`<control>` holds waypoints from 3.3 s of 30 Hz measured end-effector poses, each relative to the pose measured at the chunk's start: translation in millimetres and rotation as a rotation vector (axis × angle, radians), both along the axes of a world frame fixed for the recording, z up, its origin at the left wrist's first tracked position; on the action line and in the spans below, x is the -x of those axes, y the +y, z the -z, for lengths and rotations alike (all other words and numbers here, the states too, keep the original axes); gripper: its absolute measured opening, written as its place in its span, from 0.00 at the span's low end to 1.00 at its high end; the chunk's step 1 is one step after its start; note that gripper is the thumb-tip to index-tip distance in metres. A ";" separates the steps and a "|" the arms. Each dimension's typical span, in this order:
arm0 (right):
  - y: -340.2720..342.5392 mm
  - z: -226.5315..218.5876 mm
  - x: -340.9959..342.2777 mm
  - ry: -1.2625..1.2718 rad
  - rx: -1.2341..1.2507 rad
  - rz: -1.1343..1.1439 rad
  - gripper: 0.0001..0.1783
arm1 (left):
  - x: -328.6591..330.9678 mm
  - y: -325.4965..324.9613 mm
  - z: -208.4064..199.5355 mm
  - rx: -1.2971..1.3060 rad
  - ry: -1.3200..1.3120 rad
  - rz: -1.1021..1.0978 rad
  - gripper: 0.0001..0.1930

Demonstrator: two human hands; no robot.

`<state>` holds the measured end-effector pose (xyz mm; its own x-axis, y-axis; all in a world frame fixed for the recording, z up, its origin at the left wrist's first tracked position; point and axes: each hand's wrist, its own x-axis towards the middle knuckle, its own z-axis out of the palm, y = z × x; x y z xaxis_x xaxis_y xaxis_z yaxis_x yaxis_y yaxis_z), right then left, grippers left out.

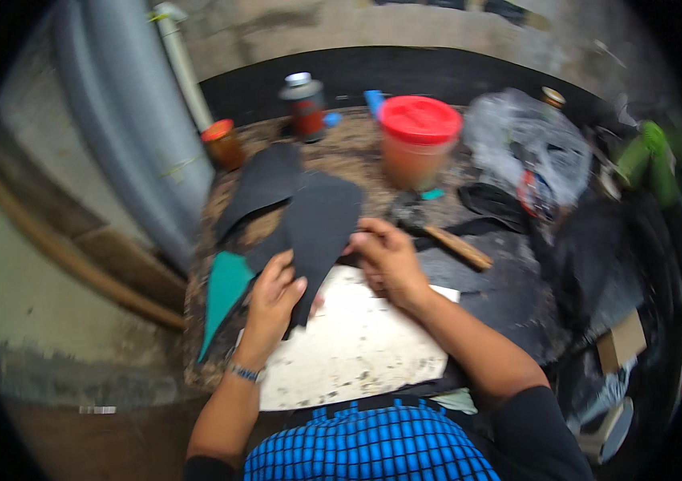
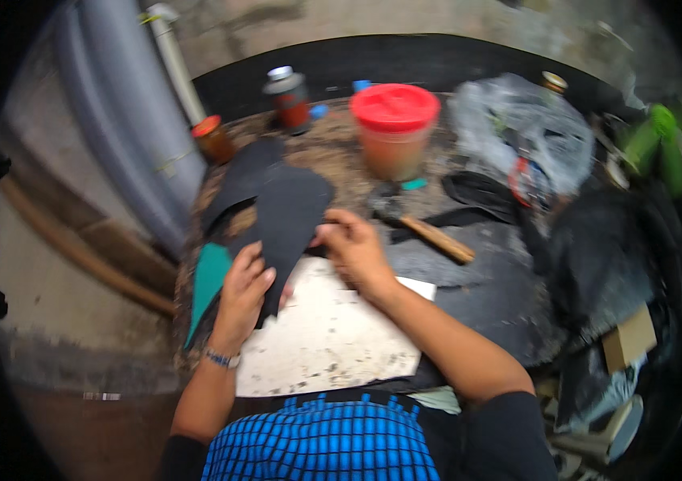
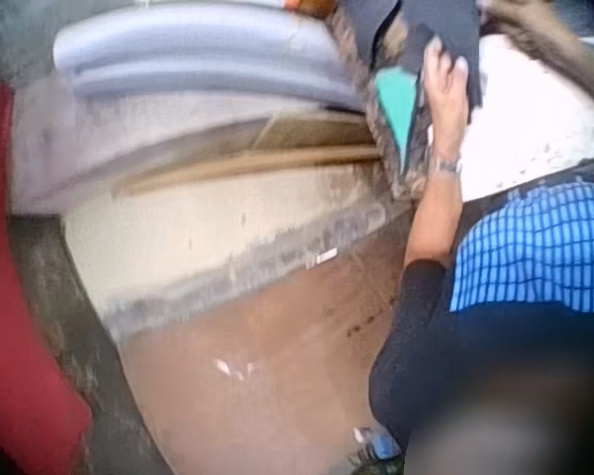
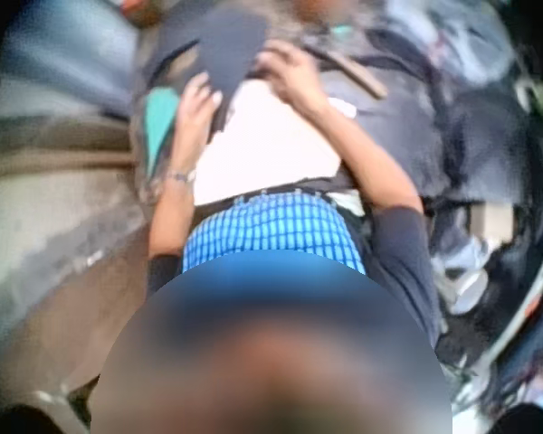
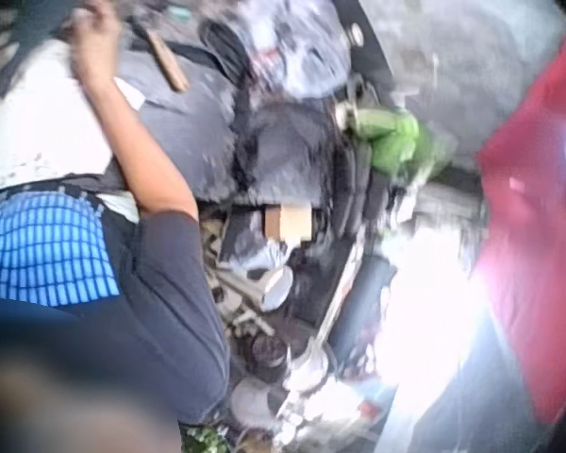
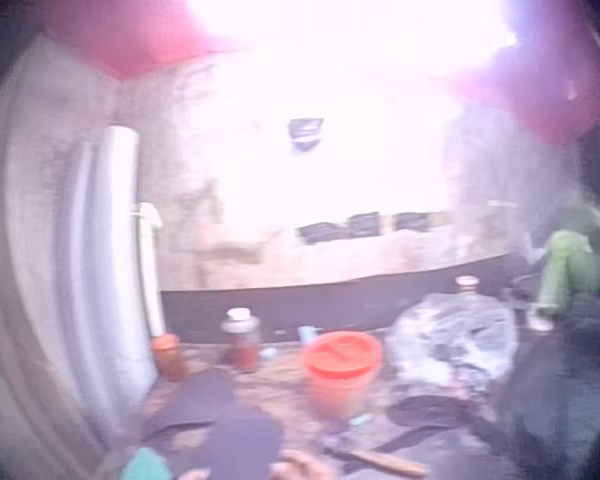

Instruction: The person cuts black rubber soles with scissors, then uses a hammer and a small metal tool to secure the edges of a green insole to the black sole. They repeatedly tap along the perimeter to bond the layers and trim excess material.

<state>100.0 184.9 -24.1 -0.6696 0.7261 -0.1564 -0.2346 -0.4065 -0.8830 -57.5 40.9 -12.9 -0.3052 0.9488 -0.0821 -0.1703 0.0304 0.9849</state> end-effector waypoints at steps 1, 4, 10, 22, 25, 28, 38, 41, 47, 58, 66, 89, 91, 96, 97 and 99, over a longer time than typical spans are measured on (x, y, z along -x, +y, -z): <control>-1.1 -1.5 -1.4 -0.004 -0.015 0.014 0.16 | 11.0 7.3 0.7 -0.054 0.111 -0.092 0.20; 1.7 -4.4 -1.4 -0.007 -0.013 -0.073 0.18 | 69.3 35.4 -9.3 -0.018 0.511 -0.325 0.23; 3.1 -1.5 -1.4 -0.008 -0.003 -0.065 0.16 | 150.8 88.1 -27.7 0.378 1.330 -0.221 0.33; 2.1 -5.8 -0.2 -0.074 -0.017 -0.091 0.16 | 177.9 144.5 -7.0 0.459 1.427 -0.071 0.68; 2.1 -7.3 -0.2 -0.070 -0.016 -0.127 0.16 | 189.6 153.7 -8.2 0.552 1.445 -0.078 0.65; 1.8 -6.5 0.1 -0.081 -0.040 -0.132 0.15 | 186.5 154.1 -5.9 0.608 1.413 -0.069 0.58; 2.4 -2.9 -1.2 -0.087 -0.043 -0.145 0.15 | 107.8 127.2 -33.5 0.219 1.331 0.334 0.26; 2.9 -2.1 -2.7 -0.079 -0.035 -0.129 0.15 | 96.2 105.3 -47.0 0.383 1.398 0.377 0.22; 0.7 -0.9 -0.3 -0.082 -0.079 -0.118 0.17 | 116.7 17.1 -51.6 0.597 1.333 0.186 0.18; -0.1 -0.1 0.2 -0.105 -0.123 -0.154 0.16 | 127.3 -47.1 -8.3 0.646 1.110 -0.237 0.45; 0.4 -0.2 -1.3 -0.124 -0.119 -0.157 0.16 | 124.4 -55.6 6.5 0.351 0.653 -0.422 0.27; -1.3 -3.4 -2.6 -0.154 -0.145 -0.188 0.15 | 37.4 -70.3 -74.7 -0.076 0.263 -0.300 0.13; -1.4 -3.4 -2.7 -0.153 -0.133 -0.188 0.15 | 35.1 -67.5 -73.9 -0.090 0.279 -0.290 0.13; -1.2 -3.4 -2.1 -0.152 -0.155 -0.193 0.16 | 31.4 -64.6 -71.5 -0.081 0.263 -0.279 0.14; -1.2 -2.9 -2.0 -0.161 -0.138 -0.190 0.16 | 31.3 -64.3 -70.9 -0.079 0.256 -0.276 0.14; -1.1 -1.2 -1.7 -0.158 -0.157 -0.192 0.15 | 31.5 -63.6 -69.2 -0.094 0.245 -0.260 0.15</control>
